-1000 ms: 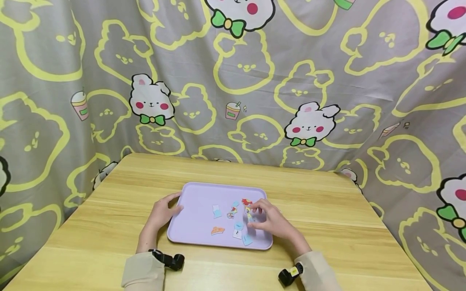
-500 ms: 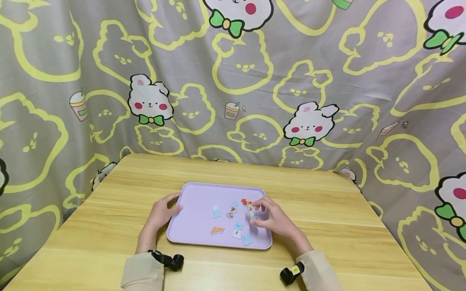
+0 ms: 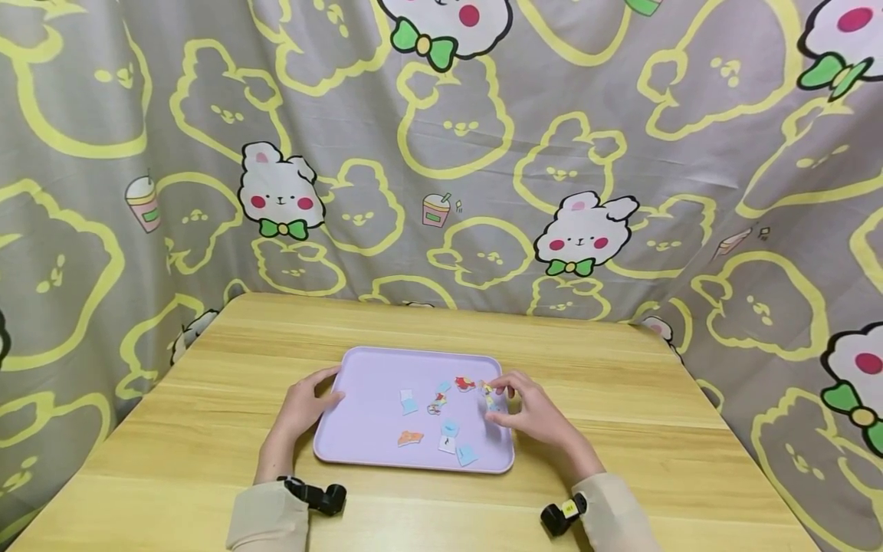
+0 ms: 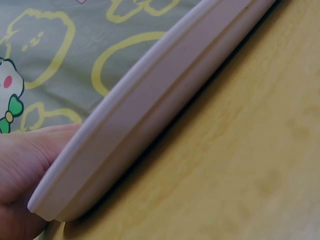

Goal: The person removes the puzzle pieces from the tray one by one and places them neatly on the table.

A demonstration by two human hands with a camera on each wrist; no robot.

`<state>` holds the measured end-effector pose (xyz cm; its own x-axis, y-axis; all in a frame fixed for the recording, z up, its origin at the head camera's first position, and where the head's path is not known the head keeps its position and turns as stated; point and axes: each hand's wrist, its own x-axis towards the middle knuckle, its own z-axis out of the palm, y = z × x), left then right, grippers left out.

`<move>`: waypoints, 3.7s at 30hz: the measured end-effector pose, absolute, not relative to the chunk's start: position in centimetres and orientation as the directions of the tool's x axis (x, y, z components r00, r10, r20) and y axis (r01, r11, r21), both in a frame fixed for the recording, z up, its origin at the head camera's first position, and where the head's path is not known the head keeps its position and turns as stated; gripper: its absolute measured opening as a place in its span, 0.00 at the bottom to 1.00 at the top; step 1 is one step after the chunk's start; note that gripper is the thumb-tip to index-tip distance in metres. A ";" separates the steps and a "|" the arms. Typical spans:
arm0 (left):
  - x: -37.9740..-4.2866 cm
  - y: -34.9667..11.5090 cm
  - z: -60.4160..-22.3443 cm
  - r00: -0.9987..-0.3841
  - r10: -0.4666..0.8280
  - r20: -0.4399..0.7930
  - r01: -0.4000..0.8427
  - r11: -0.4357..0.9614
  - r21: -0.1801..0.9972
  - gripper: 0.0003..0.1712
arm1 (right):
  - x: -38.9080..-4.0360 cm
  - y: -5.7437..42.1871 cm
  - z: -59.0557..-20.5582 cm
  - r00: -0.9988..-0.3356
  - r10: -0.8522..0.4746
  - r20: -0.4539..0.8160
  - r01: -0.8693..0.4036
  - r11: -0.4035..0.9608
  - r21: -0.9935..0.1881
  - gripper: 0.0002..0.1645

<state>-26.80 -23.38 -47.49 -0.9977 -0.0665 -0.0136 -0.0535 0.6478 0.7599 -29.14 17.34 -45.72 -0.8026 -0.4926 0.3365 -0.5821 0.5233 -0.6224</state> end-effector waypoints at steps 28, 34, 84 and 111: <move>-27.0 -23.5 -47.6 -0.998 -0.057 -0.010 -0.045 0.657 0.753 0.32 | -29.6 22.0 -46.5 -0.839 -0.399 0.369 -0.544 0.597 -0.590 0.25; -27.1 -23.5 -47.5 -0.998 -0.060 -0.021 -0.055 0.650 0.758 0.32 | -29.7 22.9 -46.7 -0.840 -0.385 0.382 -0.542 0.613 -0.575 0.25; -26.9 -23.5 -47.5 -0.999 -0.045 0.009 -0.024 0.662 0.749 0.31 | -30.4 26.4 -47.6 -0.895 -0.355 0.270 -0.445 0.748 -0.492 0.24; -27.0 -23.6 -47.7 -0.998 -0.056 -0.002 -0.039 0.662 0.748 0.31 | -30.4 26.3 -47.0 -0.916 -0.364 0.170 -0.401 0.807 -0.433 0.30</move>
